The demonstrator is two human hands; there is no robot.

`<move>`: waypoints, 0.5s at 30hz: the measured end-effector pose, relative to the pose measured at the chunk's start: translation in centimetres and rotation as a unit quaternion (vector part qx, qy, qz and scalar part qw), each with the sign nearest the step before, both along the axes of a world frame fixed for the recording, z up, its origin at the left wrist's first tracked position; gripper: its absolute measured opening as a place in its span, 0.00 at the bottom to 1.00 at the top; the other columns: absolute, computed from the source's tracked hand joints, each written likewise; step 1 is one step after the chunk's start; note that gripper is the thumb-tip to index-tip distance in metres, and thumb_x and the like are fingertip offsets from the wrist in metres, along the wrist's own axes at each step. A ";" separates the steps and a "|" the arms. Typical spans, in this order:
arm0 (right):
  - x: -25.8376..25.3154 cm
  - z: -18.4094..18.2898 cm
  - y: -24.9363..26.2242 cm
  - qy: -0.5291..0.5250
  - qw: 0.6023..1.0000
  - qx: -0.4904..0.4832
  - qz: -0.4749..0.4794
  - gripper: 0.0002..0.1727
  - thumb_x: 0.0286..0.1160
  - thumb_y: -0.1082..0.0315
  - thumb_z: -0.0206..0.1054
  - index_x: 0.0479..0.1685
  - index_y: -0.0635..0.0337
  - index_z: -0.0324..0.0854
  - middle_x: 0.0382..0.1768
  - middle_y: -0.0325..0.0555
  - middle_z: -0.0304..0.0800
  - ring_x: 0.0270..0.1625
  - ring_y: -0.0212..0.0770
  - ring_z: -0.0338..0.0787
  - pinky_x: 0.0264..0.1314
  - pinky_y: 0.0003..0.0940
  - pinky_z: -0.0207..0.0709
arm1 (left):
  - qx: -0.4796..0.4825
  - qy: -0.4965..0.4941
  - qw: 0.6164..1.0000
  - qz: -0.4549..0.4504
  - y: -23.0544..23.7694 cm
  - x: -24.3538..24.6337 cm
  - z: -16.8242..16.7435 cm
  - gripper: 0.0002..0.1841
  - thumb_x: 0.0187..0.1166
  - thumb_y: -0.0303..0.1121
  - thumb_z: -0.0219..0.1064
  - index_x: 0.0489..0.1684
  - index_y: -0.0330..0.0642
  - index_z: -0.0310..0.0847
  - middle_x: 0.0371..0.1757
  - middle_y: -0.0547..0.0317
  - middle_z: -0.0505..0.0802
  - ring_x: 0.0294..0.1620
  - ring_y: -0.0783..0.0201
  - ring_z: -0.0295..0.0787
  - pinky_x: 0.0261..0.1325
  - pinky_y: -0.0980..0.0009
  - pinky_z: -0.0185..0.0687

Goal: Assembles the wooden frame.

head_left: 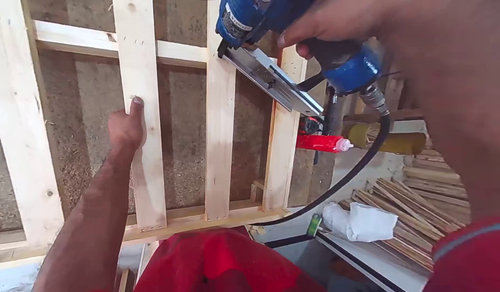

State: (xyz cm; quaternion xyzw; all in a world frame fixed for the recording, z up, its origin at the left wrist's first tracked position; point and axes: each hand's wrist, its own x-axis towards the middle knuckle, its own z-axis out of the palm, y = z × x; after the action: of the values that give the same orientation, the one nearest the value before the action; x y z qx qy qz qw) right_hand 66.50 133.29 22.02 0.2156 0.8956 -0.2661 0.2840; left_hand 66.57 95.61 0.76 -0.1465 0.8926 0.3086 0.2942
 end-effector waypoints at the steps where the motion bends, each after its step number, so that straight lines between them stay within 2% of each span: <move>1: 0.1 0.0 0.4 0.000 1.000 -0.002 0.002 0.12 0.74 0.62 0.72 0.54 0.51 0.83 0.28 0.40 0.88 0.18 0.30 0.83 0.19 0.25 0.81 | 0.001 0.004 1.000 0.002 0.1 0.0 0.0 0.48 0.76 0.80 0.43 0.38 0.37 0.86 0.40 0.37 0.91 0.46 0.38 0.91 0.49 0.29 0.78; 2: 0.2 0.1 0.9 0.001 1.000 -0.007 0.009 0.14 0.73 0.64 0.73 0.56 0.51 0.83 0.34 0.41 0.91 0.20 0.31 0.85 0.20 0.26 0.83 | 0.001 0.007 1.000 0.005 0.0 0.0 -0.1 0.48 0.75 0.81 0.43 0.37 0.38 0.86 0.39 0.37 0.91 0.46 0.39 0.91 0.48 0.29 0.78; 4: 0.4 -0.1 1.7 0.002 1.000 -0.018 0.018 0.17 0.69 0.66 0.74 0.58 0.51 0.82 0.37 0.41 0.92 0.22 0.31 0.88 0.22 0.27 0.85 | -0.003 0.006 1.000 0.009 -0.1 0.1 -0.2 0.48 0.75 0.81 0.43 0.38 0.37 0.86 0.40 0.37 0.91 0.46 0.38 0.91 0.49 0.29 0.78; 8: 1.1 -0.2 2.6 -0.003 1.000 -0.022 -0.006 0.09 0.71 0.65 0.72 0.47 0.54 0.84 0.21 0.37 0.83 0.16 0.28 0.81 0.18 0.23 0.80 | -0.017 0.012 1.000 0.008 0.3 0.2 0.0 0.49 0.74 0.82 0.43 0.39 0.36 0.86 0.41 0.35 0.91 0.48 0.36 0.90 0.50 0.28 0.77; 12: 1.2 -0.1 2.7 -0.017 1.000 -0.018 -0.012 0.09 0.76 0.64 0.71 0.50 0.54 0.84 0.25 0.39 0.86 0.18 0.28 0.84 0.19 0.22 0.82 | -0.028 0.016 0.999 0.000 0.2 0.2 0.2 0.50 0.76 0.81 0.42 0.40 0.34 0.85 0.42 0.33 0.91 0.50 0.35 0.90 0.52 0.26 0.77; 13: 1.2 -0.2 2.7 -0.021 1.000 -0.016 -0.007 0.08 0.76 0.64 0.69 0.49 0.54 0.85 0.25 0.38 0.86 0.18 0.28 0.83 0.20 0.22 0.81 | -0.031 0.014 0.999 0.003 0.1 0.2 0.1 0.50 0.76 0.81 0.42 0.40 0.34 0.85 0.43 0.33 0.90 0.50 0.35 0.90 0.51 0.27 0.76; 15: 1.9 -0.2 2.3 -0.029 0.999 -0.023 -0.003 0.07 0.82 0.62 0.64 0.41 0.52 0.85 0.21 0.33 0.81 0.17 0.25 0.77 0.21 0.20 0.75 | -0.038 0.012 0.999 0.000 0.2 0.4 -0.1 0.52 0.73 0.83 0.41 0.43 0.34 0.85 0.46 0.31 0.91 0.52 0.34 0.90 0.54 0.26 0.77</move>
State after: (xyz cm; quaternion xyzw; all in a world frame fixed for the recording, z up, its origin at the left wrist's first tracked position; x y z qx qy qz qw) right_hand 68.41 135.62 21.84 0.2195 0.8799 -0.2809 0.3141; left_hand 66.93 95.78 0.69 -0.1536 0.9072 0.2765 0.2773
